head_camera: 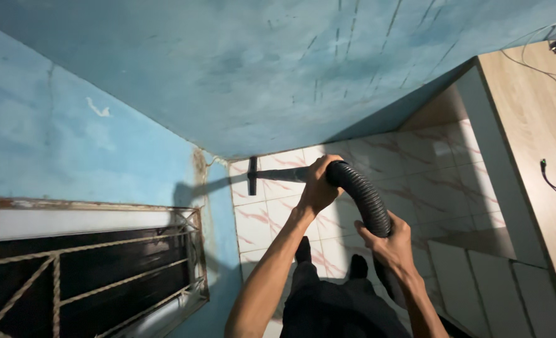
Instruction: The person moves an office chair away from a desk to clear the floor space. They then pick up a vacuum cleaner hose and proceed to vacuum the tiled floor area around the desk and a nearby wooden shelf.
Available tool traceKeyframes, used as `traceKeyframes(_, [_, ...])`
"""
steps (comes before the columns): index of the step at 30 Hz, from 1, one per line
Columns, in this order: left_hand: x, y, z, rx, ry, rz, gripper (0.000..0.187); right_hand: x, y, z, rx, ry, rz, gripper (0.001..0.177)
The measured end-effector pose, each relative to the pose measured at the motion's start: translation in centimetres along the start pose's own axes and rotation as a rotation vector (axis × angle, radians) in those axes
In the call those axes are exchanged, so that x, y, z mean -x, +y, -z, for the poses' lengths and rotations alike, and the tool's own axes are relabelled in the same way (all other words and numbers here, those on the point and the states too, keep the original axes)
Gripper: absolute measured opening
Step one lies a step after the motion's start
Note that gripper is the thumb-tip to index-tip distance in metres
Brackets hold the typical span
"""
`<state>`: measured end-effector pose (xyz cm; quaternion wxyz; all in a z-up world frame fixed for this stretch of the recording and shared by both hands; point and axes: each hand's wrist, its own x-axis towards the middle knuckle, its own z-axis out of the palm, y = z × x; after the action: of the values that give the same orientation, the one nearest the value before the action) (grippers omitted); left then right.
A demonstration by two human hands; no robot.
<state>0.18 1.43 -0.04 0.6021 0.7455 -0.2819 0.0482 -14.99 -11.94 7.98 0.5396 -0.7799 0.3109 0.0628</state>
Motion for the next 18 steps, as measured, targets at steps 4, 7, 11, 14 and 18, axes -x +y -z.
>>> traceKeyframes(4, [0.7, -1.0, 2.0, -0.028, 0.025, 0.001, 0.045, 0.2, -0.9, -1.7, -0.001, -0.031, -0.018, 0.027])
traceKeyframes(7, [1.3, -2.1, 3.5, -0.061, 0.025, 0.023, 0.044, 0.1, -1.4, -3.1, 0.022, -0.062, -0.026, 0.030])
traceKeyframes(11, [2.1, -3.2, 5.5, -0.109, 0.059, 0.004, 0.040, 0.1, -1.7, -4.9, 0.084, -0.097, 0.022, 0.033])
traceKeyframes(14, [2.3, -3.7, 7.0, -0.107, 0.088, -0.032, 0.037, 0.0, -2.1, -6.3, 0.104, -0.111, 0.054, 0.037])
traceKeyframes(18, [1.9, -4.0, 8.6, -0.124, 0.089, -0.013, 0.038, 0.0, -2.9, -7.5, 0.091, -0.105, 0.071, 0.040])
